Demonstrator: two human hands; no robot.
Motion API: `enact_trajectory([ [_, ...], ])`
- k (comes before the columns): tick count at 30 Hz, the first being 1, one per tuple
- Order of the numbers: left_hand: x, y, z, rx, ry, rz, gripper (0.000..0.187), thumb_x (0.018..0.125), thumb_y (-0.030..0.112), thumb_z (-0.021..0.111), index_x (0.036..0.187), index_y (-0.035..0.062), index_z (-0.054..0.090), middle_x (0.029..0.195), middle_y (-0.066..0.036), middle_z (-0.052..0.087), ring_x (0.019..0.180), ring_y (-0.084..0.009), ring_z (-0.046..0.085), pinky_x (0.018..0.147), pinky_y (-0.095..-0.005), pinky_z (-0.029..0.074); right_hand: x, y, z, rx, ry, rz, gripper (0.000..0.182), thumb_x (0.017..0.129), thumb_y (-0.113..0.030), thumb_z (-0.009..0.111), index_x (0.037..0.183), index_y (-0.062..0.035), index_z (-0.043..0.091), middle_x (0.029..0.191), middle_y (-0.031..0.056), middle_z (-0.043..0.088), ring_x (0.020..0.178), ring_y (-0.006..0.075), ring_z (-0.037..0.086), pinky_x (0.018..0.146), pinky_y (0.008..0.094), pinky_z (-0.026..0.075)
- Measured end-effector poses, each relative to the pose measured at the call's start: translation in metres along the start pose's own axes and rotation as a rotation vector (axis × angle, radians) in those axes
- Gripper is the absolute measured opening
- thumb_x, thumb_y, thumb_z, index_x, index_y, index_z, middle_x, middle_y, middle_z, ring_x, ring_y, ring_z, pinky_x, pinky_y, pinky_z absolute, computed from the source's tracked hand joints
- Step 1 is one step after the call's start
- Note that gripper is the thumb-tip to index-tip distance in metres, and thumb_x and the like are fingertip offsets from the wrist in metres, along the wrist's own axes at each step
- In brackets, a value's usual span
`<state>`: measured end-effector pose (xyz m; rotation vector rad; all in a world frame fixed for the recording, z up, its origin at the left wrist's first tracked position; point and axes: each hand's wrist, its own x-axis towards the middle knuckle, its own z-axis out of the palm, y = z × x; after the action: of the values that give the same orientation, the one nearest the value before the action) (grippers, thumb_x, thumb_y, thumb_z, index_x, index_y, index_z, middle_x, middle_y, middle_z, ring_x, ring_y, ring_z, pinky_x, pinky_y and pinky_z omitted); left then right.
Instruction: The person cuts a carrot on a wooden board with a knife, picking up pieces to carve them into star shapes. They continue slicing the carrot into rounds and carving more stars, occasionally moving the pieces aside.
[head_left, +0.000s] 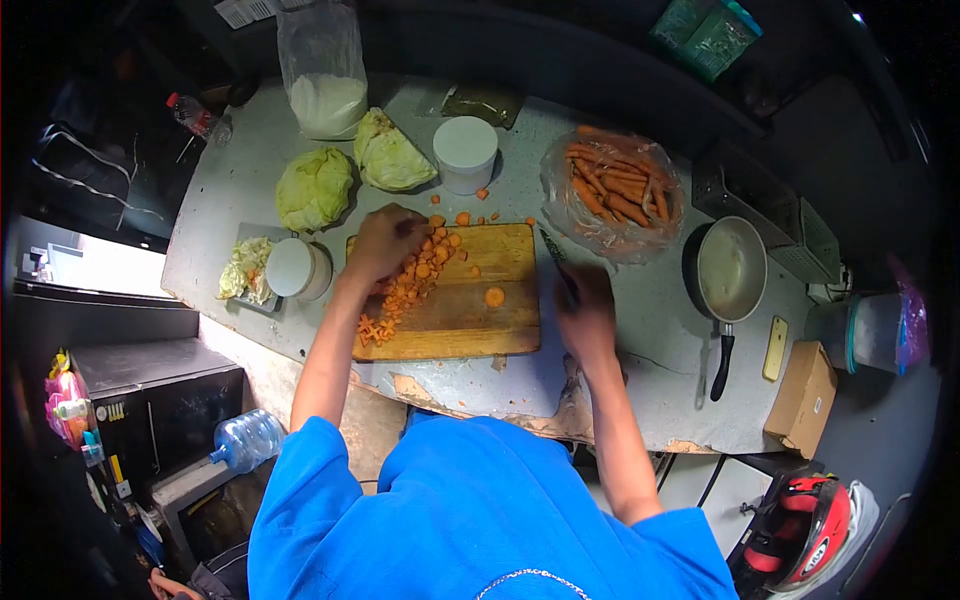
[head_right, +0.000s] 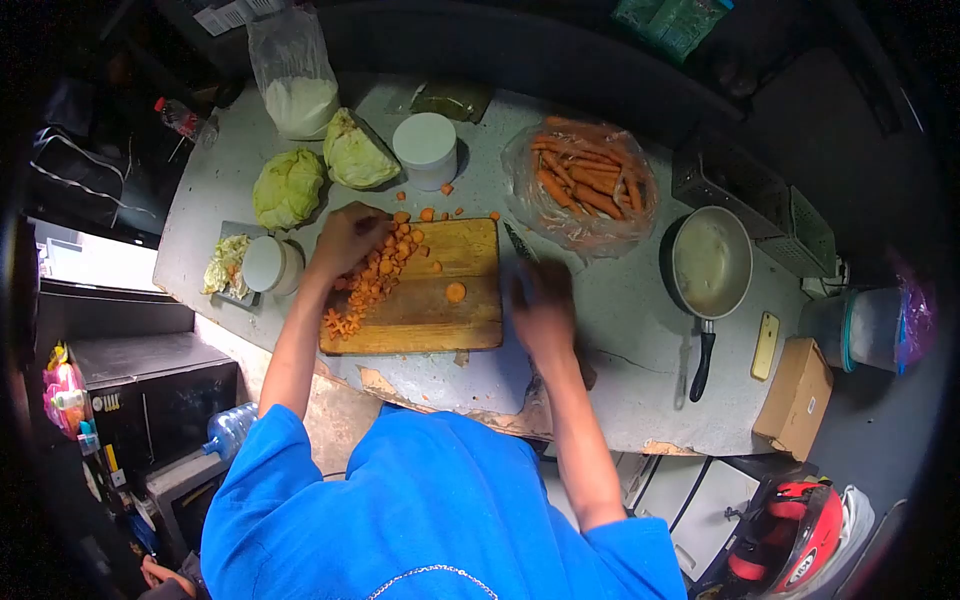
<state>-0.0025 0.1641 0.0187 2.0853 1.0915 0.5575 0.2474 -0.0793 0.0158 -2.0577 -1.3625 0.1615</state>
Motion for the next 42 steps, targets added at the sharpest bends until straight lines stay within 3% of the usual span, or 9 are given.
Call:
enact_trajectory([
  [4, 0.008, -0.019, 0.02, 0.238, 0.013, 0.191, 0.028, 0.091, 0.025, 0.076, 0.099, -0.0027, 0.076, 0.095, -0.018, 0.069, 0.092, -0.0372, 0.067, 0.084, -0.0455, 0.054, 0.102, -0.04, 0.043, -0.018, 0.02, -0.088, 0.027, 0.094, -0.014, 0.068, 0.118, -0.0029, 0.073, 0.115, 0.0195, 0.07, 0.108, 0.0383, 0.068, 0.097, 0.0463, 0.053],
  [6, 0.013, -0.024, 0.018, 0.225, 0.054, 0.237, 0.028, 0.092, 0.025, 0.076, 0.099, -0.0023, 0.075, 0.093, -0.018, 0.069, 0.092, -0.0375, 0.066, 0.085, -0.0458, 0.054, 0.137, -0.046, 0.056, -0.409, -0.425, 0.168, 0.027, 0.092, -0.011, 0.067, 0.118, -0.0066, 0.074, 0.114, 0.0185, 0.073, 0.106, 0.0374, 0.071, 0.094, 0.0465, 0.056],
  [13, 0.017, -0.022, -0.002, -0.011, -0.133, 0.153, 0.028, 0.09, 0.025, 0.077, 0.099, -0.0015, 0.072, 0.093, -0.018, 0.068, 0.09, -0.0356, 0.066, 0.08, -0.0445, 0.053, 0.159, -0.02, 0.093, -0.407, -0.383, 0.147, 0.026, 0.09, -0.017, 0.07, 0.113, -0.0079, 0.076, 0.108, 0.0182, 0.076, 0.105, 0.0352, 0.073, 0.093, 0.0454, 0.057],
  [16, 0.023, -0.019, 0.011, 0.011, -0.101, 0.107, 0.027, 0.088, 0.021, 0.078, 0.102, -0.0011, 0.072, 0.092, -0.018, 0.068, 0.09, -0.036, 0.066, 0.079, -0.0446, 0.053, 0.157, -0.042, 0.093, -0.151, -0.416, 0.047, 0.027, 0.092, -0.017, 0.071, 0.112, -0.0001, 0.07, 0.111, 0.0242, 0.072, 0.101, 0.0423, 0.072, 0.089, 0.0495, 0.059],
  [21, 0.035, -0.015, 0.028, 0.039, -0.074, 0.174, 0.031, 0.085, 0.014, 0.078, 0.11, -0.0008, 0.071, 0.092, -0.02, 0.069, 0.091, -0.039, 0.067, 0.081, -0.0465, 0.054, 0.142, -0.066, 0.119, -0.237, -0.368, -0.058, 0.036, 0.087, -0.03, 0.079, 0.11, -0.0041, 0.069, 0.108, 0.0213, 0.071, 0.102, 0.0411, 0.07, 0.088, 0.0496, 0.058],
  [28, 0.049, -0.021, 0.032, 0.061, -0.151, 0.138, 0.028, 0.084, 0.009, 0.077, 0.11, 0.0002, 0.073, 0.089, -0.019, 0.071, 0.082, -0.0345, 0.069, 0.075, -0.0422, 0.054, 0.152, -0.065, 0.137, -0.049, -0.411, -0.163, 0.034, 0.077, -0.018, 0.086, 0.107, -0.0064, 0.074, 0.108, 0.016, 0.074, 0.111, 0.0339, 0.068, 0.094, 0.0457, 0.055],
  [32, 0.052, -0.016, 0.017, -0.051, -0.264, 0.01, 0.026, 0.081, 0.007, 0.08, 0.106, -0.0004, 0.074, 0.092, -0.015, 0.071, 0.075, -0.0245, 0.066, 0.073, -0.0379, 0.053, 0.17, -0.065, 0.118, 0.078, -0.589, -0.02, 0.025, 0.077, -0.015, 0.084, 0.097, -0.0023, 0.078, 0.098, 0.0161, 0.077, 0.097, 0.0297, 0.075, 0.087, 0.0404, 0.058],
  [38, 0.005, 0.022, -0.03, -0.212, -0.287, -0.146, 0.027, 0.08, 0.009, 0.081, 0.104, -0.0013, 0.076, 0.1, -0.017, 0.071, 0.091, -0.0261, 0.07, 0.081, -0.0363, 0.054, 0.161, -0.057, 0.095, 0.4, -0.525, -0.032, 0.026, 0.079, -0.018, 0.084, 0.096, 0.0005, 0.08, 0.089, 0.0165, 0.079, 0.083, 0.0246, 0.077, 0.079, 0.0359, 0.059],
  [42, -0.01, 0.009, -0.027, -0.067, -0.182, 0.022, 0.027, 0.084, 0.008, 0.079, 0.109, -0.0011, 0.075, 0.102, -0.015, 0.073, 0.092, -0.0223, 0.07, 0.082, -0.0348, 0.055, 0.123, -0.101, 0.101, 0.501, -0.524, -0.048, 0.024, 0.084, -0.019, 0.081, 0.096, 0.0014, 0.079, 0.085, 0.0158, 0.078, 0.078, 0.0277, 0.076, 0.076, 0.0379, 0.059],
])
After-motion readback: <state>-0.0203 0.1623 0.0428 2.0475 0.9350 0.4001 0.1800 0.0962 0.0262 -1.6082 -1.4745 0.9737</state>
